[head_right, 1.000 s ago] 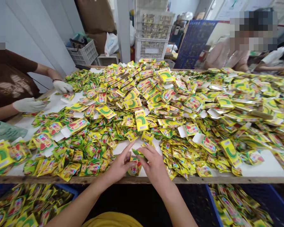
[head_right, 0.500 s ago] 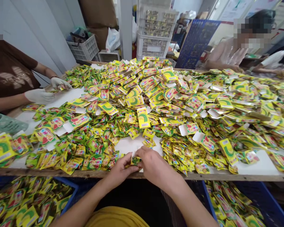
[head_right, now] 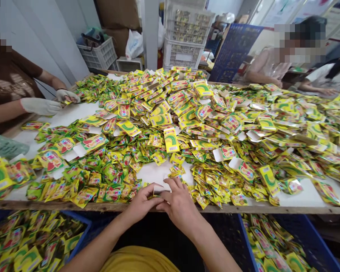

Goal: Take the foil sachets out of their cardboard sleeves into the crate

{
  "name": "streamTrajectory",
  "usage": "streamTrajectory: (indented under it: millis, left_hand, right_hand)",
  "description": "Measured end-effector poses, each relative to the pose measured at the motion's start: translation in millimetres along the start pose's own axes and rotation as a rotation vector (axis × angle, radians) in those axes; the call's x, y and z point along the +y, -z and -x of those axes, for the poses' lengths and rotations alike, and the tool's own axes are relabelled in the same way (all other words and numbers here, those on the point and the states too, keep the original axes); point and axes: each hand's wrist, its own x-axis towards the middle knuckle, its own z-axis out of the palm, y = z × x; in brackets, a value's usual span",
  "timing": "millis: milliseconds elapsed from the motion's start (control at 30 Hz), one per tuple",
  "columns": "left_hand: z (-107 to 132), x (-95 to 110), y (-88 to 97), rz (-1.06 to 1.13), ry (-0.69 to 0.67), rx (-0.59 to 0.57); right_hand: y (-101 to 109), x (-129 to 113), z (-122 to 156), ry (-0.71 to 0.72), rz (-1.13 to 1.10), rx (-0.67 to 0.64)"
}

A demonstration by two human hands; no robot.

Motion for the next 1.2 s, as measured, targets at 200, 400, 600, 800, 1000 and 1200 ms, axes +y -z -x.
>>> streamTrajectory:
  millis: [200, 400, 600, 800, 1000, 1200]
  left_hand:
    - [7, 16, 7.5, 0.201, 0.069, -0.024]
    - [1, 17, 8.2, 0.3, 0.125, 0.005]
    - [-9, 3, 8.2, 0.036, -0.082, 0.307]
    - [-17, -1, 2.4, -0.069, -0.157, 0.348]
    - [-18, -7, 8.5, -0.253, -0.511, 0.241]
    - [-2, -17, 15.7, -0.432, -0.677, 0.186]
  right_hand:
    - [-25, 11, 14, -0.384, -0.746, 0.326]
    - [-46, 7, 0, -0.616, -1.237, 0.255]
    - [-41, 13, -13, -0.388, -0.978, 0.394]
    - [-47, 22, -18, -0.441, -0.937, 0.395]
    - [-47, 27, -8, -0.291, -0.928, 0.401]
    - [-56, 23, 9, -0.106, -0.499, 0.506]
